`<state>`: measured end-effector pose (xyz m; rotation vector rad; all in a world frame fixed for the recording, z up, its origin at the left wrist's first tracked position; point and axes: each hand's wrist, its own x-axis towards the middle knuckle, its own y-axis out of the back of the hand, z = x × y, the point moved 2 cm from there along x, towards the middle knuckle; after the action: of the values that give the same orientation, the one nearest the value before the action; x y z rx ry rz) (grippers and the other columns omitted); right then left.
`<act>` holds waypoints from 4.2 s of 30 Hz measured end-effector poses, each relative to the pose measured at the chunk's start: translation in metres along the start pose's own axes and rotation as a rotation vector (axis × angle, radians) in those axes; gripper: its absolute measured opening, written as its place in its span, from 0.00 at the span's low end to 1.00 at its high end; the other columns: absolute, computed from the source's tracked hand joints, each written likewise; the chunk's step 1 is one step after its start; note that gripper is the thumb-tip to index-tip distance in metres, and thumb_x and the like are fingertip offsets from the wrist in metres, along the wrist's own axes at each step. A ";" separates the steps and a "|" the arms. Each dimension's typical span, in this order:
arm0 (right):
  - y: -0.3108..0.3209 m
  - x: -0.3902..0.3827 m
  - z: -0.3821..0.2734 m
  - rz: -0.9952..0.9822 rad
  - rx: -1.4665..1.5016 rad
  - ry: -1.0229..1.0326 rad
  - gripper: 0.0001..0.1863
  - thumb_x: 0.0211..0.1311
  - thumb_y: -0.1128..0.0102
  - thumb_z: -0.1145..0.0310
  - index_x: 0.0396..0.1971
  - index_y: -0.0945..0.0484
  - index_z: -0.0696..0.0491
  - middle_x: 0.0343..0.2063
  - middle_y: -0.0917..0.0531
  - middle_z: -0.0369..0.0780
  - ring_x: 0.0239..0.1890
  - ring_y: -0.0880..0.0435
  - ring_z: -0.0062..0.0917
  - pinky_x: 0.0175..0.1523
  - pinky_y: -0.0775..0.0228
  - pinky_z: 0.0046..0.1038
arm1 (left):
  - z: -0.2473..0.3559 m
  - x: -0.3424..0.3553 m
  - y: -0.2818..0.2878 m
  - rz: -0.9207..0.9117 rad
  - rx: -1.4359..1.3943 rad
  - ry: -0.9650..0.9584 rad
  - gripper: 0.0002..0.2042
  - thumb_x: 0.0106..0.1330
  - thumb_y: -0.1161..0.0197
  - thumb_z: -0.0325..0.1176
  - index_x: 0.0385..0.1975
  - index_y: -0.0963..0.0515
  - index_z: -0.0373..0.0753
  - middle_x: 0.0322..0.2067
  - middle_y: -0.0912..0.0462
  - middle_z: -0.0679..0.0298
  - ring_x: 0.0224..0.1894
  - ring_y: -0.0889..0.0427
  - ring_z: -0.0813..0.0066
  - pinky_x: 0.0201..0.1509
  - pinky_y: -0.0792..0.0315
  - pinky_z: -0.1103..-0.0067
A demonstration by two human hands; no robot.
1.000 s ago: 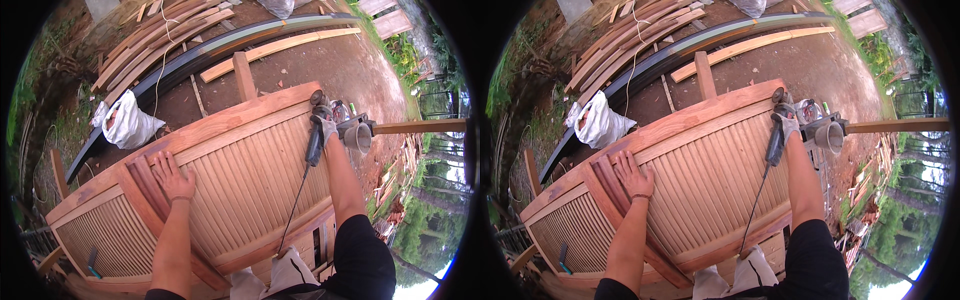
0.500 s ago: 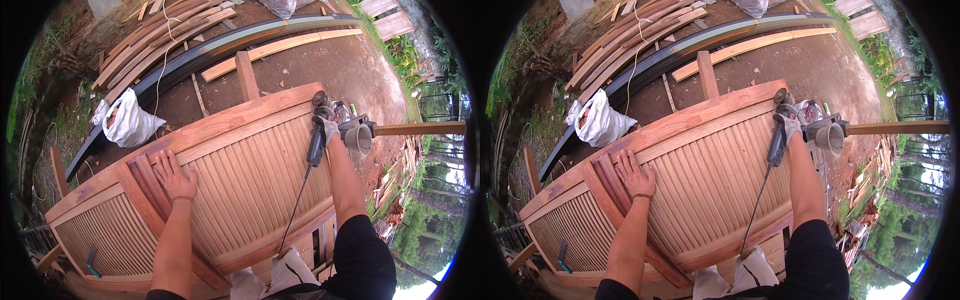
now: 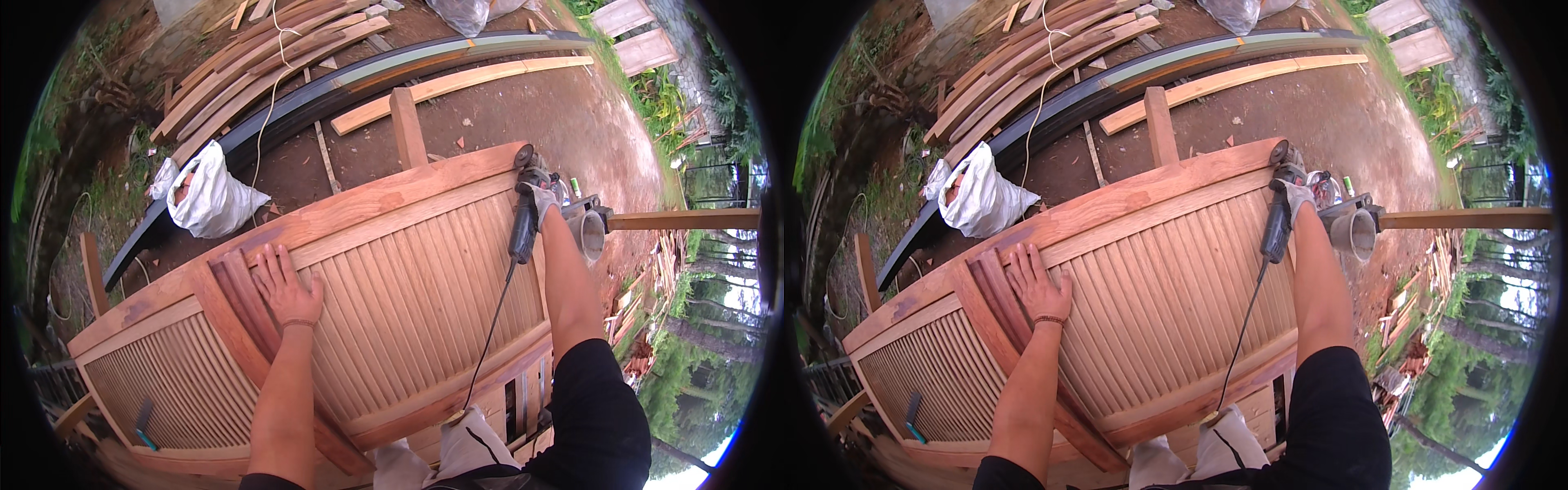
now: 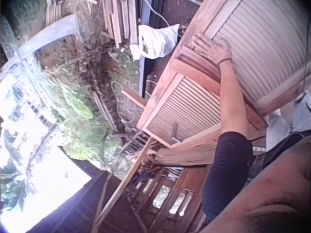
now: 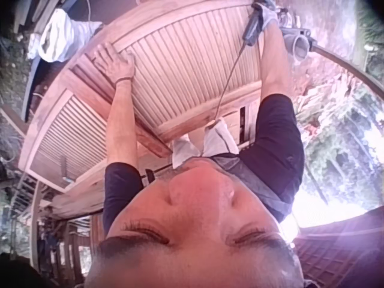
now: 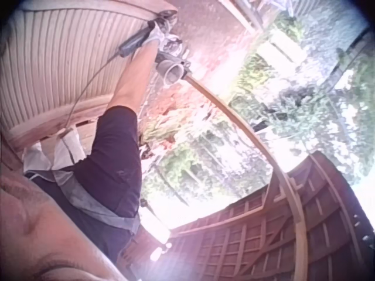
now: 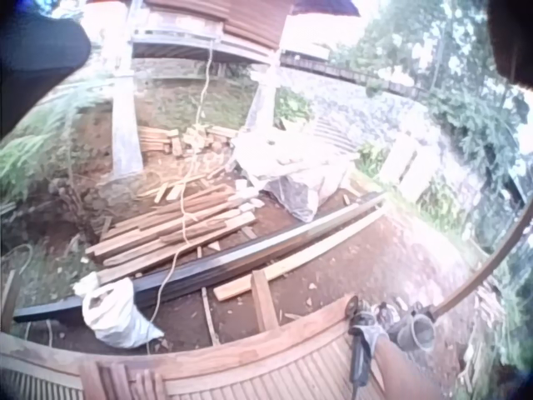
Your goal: The person uses an angle grinder to smooth the edges of a wooden slatted panel, then measures and marks it with a ruler and pencil. They switch to a hand saw to cut along the marked line on the panel's frame.
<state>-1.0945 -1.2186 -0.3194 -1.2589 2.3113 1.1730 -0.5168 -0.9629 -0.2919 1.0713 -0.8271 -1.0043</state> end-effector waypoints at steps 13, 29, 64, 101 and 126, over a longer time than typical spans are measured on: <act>-0.004 -0.042 -0.051 -0.008 0.019 -0.031 0.23 0.46 0.25 0.64 0.42 0.26 0.52 0.26 0.19 0.45 0.20 0.16 0.41 0.25 0.19 0.44 | 0.001 0.001 0.001 -0.010 -0.001 -0.003 0.42 0.59 0.41 0.48 0.73 0.48 0.41 0.75 0.55 0.56 0.77 0.60 0.54 0.76 0.63 0.54; -0.001 0.005 -0.061 -0.050 0.030 -0.039 0.24 0.46 0.26 0.60 0.40 0.25 0.54 0.22 0.21 0.46 0.18 0.19 0.41 0.25 0.21 0.46 | 0.001 -0.001 0.001 -0.038 -0.031 0.014 0.43 0.57 0.39 0.47 0.73 0.48 0.42 0.75 0.54 0.56 0.77 0.60 0.54 0.76 0.63 0.53; 0.066 -0.424 0.191 -0.467 0.732 -0.036 0.31 0.58 0.33 0.46 0.49 0.28 0.56 0.29 0.19 0.43 0.31 0.15 0.37 0.37 0.18 0.40 | 0.011 -0.009 0.052 -0.297 -0.305 -0.066 0.43 0.61 0.37 0.54 0.70 0.44 0.31 0.72 0.50 0.44 0.75 0.53 0.51 0.76 0.55 0.63; 0.279 -0.560 0.643 -0.683 0.413 -0.805 0.17 0.56 0.30 0.64 0.44 0.25 0.46 0.32 0.19 0.39 0.34 0.17 0.35 0.40 0.21 0.41 | 0.209 -0.797 0.067 -1.127 -0.744 0.630 0.28 0.46 0.30 0.45 0.44 0.25 0.31 0.36 0.17 0.47 0.41 0.16 0.55 0.48 0.24 0.69; 0.140 -0.533 0.773 -1.180 -0.559 0.005 0.16 0.69 0.48 0.76 0.55 0.29 0.59 0.35 0.17 0.43 0.37 0.15 0.28 0.46 0.21 0.27 | -0.369 -0.626 -0.208 -0.048 -0.366 1.107 0.25 0.46 0.30 0.47 0.38 0.18 0.32 0.38 0.15 0.46 0.45 0.15 0.51 0.50 0.23 0.65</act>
<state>-1.0019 -0.2822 -0.4442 -2.2673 0.8043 1.2657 -0.4418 -0.2943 -0.6361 1.1110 0.2767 -0.4290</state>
